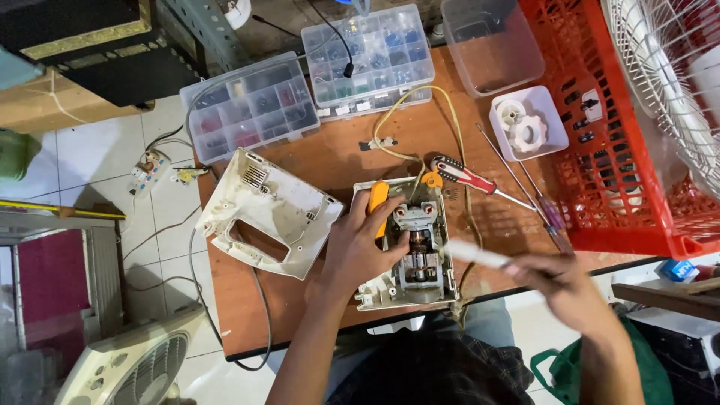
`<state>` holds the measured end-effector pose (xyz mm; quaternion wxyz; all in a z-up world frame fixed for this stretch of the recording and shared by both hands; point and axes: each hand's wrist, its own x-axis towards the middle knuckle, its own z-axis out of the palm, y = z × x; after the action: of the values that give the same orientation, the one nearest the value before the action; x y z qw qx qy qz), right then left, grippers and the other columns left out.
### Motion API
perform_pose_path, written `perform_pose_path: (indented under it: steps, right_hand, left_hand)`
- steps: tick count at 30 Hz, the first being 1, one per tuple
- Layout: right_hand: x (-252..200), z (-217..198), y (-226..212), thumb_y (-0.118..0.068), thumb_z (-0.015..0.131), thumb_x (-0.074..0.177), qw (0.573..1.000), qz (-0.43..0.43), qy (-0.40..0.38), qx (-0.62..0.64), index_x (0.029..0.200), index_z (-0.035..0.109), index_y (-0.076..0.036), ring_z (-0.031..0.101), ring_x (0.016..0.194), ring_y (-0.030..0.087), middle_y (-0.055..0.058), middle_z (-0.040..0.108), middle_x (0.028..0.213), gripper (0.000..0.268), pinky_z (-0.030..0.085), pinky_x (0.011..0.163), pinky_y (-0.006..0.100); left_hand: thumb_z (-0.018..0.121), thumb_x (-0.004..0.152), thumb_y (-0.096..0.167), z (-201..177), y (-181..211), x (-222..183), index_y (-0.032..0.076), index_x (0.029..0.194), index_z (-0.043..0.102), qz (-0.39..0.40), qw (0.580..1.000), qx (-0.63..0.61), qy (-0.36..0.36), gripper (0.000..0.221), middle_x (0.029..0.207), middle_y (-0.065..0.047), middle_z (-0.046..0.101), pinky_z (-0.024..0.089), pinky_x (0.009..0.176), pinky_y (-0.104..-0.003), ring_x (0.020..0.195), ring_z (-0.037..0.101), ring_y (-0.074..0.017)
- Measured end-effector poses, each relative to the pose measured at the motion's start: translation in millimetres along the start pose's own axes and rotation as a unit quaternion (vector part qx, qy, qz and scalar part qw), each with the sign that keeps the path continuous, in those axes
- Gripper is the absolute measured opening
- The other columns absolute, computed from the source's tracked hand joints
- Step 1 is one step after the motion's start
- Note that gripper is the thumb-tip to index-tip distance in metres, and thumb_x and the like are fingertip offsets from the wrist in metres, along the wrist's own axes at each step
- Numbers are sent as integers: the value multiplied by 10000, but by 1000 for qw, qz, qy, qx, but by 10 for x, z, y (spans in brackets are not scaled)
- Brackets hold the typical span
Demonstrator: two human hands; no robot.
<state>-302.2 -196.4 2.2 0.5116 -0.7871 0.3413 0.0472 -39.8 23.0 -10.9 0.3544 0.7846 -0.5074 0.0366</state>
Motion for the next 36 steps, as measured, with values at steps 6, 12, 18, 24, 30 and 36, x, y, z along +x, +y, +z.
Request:
perform_pose_path:
  steps: [6,12,18,24,30,36]
  right_hand:
    - [169,75,-134,-119,692,890,995,-27,74,61,1109,791,-31,752,932,222,120,828,1063,255,586,856,329]
    - [122,6,-176,-221,696,906,998,30,-45,-17,923,881,-83,574,611,170,54,807,730,231,444,613,292]
    - [121,-97,-56,-111,644,919,998,-45,-22,-23,998,843,-92,573,572,165,58,755,691,214,431,520,285]
    - [-30,-259,-416,-199,606,973,976,105,11,-191,1126,809,-178,631,489,178,56,878,966,256,484,440,284]
    - [-14,362,-898,-226,683,899,988,-57,0,-147,918,873,-223,673,515,197,98,711,547,192,545,620,321]
    - [-221,-190,-844,-179,722,897,979,160,10,-124,1074,899,-130,774,919,131,-6,912,1046,256,505,783,293]
  left_hand:
    - [754,878,330,-12,26,-4,140,1365,615,0,1000,10,-17,540,1120,-66,428,513,499,-308,605,510,-181]
    - [731,906,365,-25,27,-29,147,1392,592,-25,999,0,-40,550,1167,-97,478,556,577,-350,712,595,-229]
    - [730,911,382,-18,26,-48,170,1383,598,-39,998,-6,-50,534,1139,-86,481,529,525,-343,684,574,-214]
    - [694,941,381,-26,54,-31,170,1373,614,-28,999,-7,-45,488,1102,-68,463,513,519,-323,621,547,-183]
    - [765,841,320,-53,43,8,239,1299,654,-78,993,-54,-68,478,1185,-69,514,597,784,-518,912,717,-396]
    - [722,942,292,-91,24,38,151,1338,625,-12,997,-60,-53,431,1204,-75,501,487,457,-305,517,505,-181]
